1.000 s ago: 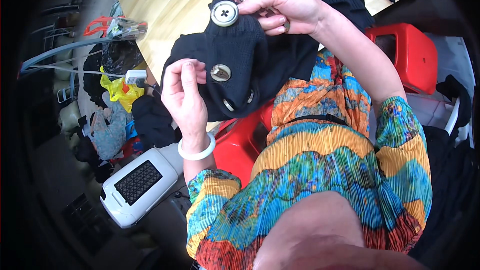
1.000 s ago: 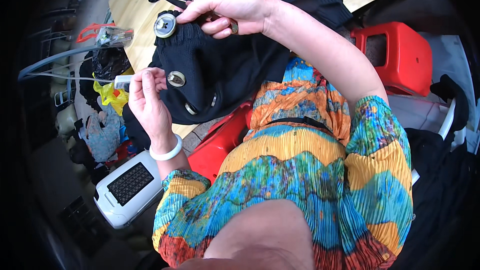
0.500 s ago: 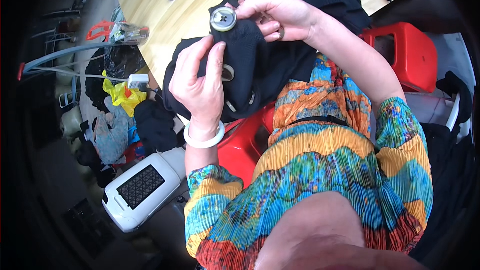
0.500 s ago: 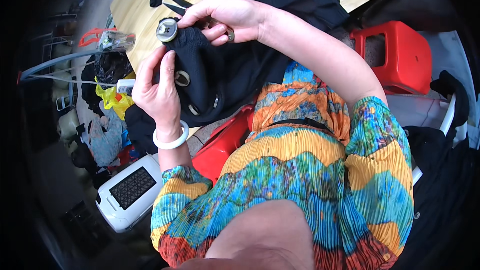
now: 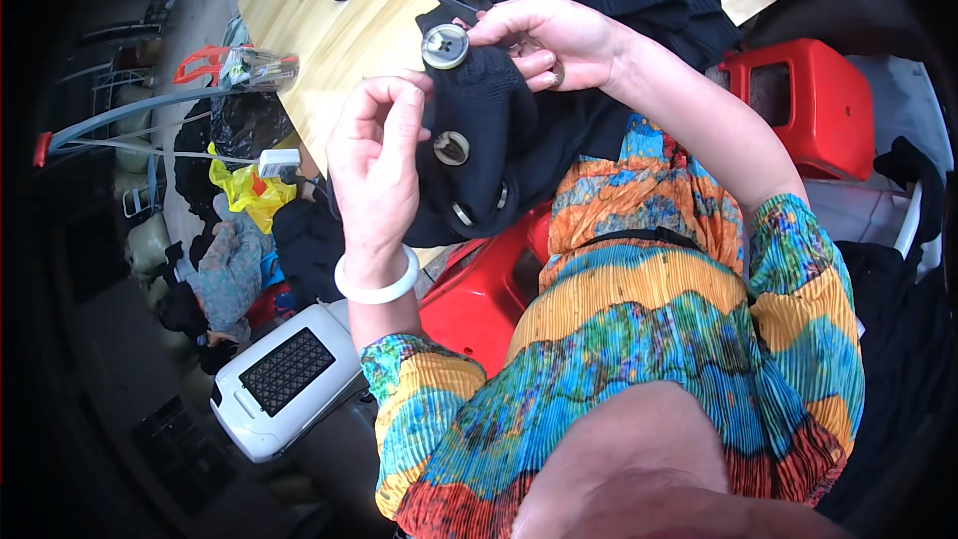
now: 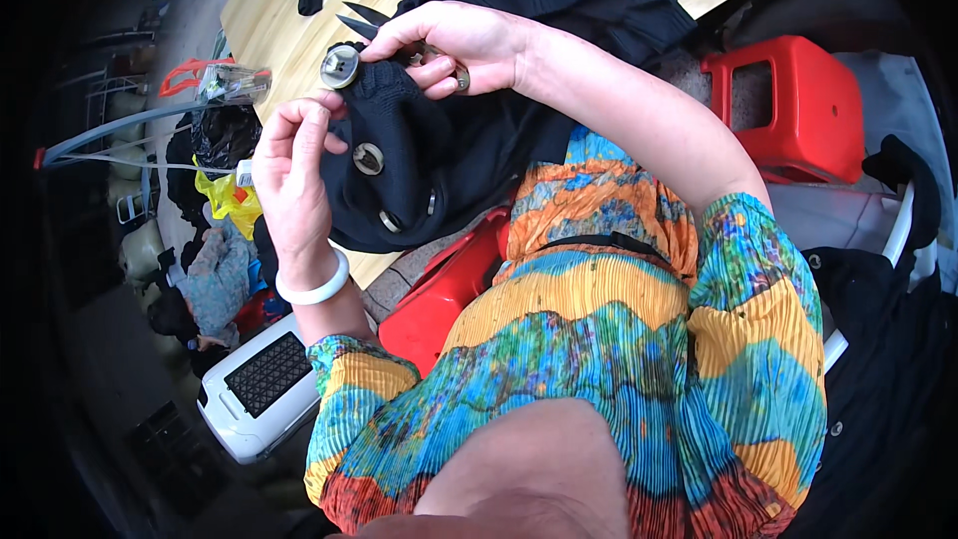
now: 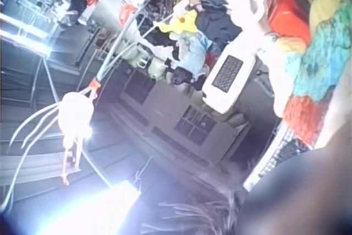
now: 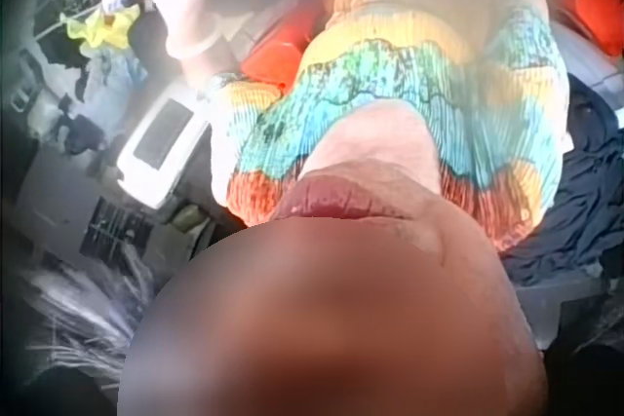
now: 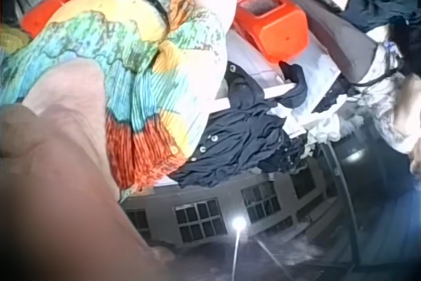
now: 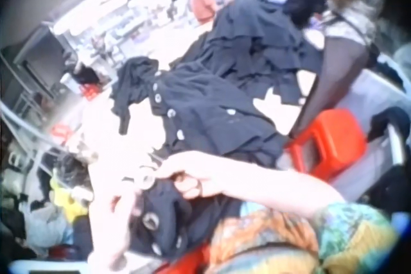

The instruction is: Trimming excess threads and cleaning up the edges around buttons and grommets on black jackets.

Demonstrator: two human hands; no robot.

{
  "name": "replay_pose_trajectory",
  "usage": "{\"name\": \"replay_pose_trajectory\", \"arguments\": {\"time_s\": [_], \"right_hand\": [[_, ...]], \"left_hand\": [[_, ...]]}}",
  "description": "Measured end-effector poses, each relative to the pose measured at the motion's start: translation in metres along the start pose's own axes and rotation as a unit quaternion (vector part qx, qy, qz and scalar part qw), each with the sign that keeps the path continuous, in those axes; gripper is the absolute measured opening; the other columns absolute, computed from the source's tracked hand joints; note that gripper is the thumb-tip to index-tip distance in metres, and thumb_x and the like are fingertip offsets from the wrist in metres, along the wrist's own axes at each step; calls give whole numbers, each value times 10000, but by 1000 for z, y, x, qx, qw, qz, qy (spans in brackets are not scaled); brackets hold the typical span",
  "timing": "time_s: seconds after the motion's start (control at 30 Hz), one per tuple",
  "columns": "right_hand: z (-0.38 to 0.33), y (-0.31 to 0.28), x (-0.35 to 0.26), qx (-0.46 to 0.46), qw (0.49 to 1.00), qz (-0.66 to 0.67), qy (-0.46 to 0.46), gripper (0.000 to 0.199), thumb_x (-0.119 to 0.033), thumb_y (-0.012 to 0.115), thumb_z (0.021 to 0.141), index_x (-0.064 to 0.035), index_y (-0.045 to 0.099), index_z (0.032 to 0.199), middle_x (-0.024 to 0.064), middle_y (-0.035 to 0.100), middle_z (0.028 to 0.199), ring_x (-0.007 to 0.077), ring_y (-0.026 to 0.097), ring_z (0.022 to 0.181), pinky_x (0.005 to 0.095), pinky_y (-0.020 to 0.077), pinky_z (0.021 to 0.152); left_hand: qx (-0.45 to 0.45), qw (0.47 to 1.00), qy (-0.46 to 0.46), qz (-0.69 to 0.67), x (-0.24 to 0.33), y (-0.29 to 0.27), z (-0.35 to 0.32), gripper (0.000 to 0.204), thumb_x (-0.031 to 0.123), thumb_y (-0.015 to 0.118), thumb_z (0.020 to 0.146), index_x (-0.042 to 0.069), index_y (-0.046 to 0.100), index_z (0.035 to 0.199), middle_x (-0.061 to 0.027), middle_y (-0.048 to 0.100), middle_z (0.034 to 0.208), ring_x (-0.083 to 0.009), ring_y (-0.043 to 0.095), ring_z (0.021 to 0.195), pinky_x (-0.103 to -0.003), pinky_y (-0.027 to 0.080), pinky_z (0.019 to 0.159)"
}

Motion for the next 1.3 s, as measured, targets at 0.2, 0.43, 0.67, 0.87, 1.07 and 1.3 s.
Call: {"name": "replay_pose_trajectory", "arguments": {"time_s": [0.2,0.43,0.67,0.87,1.07,1.3], "right_hand": [[-4,-8,-5,36,996,-77,-40,158,-168,501,854,-40,520,945,-48,431,558,-1,301,367,154,247,340],[-49,5,-41,293,752,-497,-319,380,-365,441,867,-7,517,971,75,571,772,150,541,730,270,420,690],[-58,35,10,108,958,-252,-80,291,-269,369,922,-19,515,951,-3,491,666,13,343,453,153,275,399],[-59,37,13,87,985,-139,-50,284,-262,401,916,-9,530,917,6,502,643,10,367,450,142,284,386],[-54,27,13,104,988,-98,-50,282,-259,400,915,-11,534,913,6,509,647,8,359,442,147,267,373],[-49,23,12,88,987,-118,-66,323,-310,431,896,-6,538,872,-10,485,630,2,360,447,150,279,369]], "left_hand": [[-53,987,-102,-116,-3,3,4,98,106,499,858,14,525,838,-70,528,965,-64,497,682,-179,441,585],[-45,933,-171,-315,-19,7,10,111,99,506,847,9,541,901,-53,527,918,-95,529,832,-322,463,821],[-54,929,-156,-332,-18,17,17,86,85,507,844,10,536,873,-87,525,1014,-104,524,861,-330,445,853],[-61,943,-115,-306,-17,26,15,90,88,502,852,9,536,877,-112,518,1069,-142,530,897,-319,433,861],[-55,947,-83,-307,-17,33,12,102,89,500,860,-3,532,892,-114,479,1119,-157,530,916,-315,430,862],[-53,954,-73,-285,-14,33,9,94,82,489,863,-6,521,873,-124,453,1132,-154,528,917,-312,433,867]]}}
Point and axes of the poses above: each hand's wrist, its own z-axis towards the middle knuckle, its own y-axis out of the palm, x = y × z, the point moved 5 cm from there along z, towards the middle knuckle
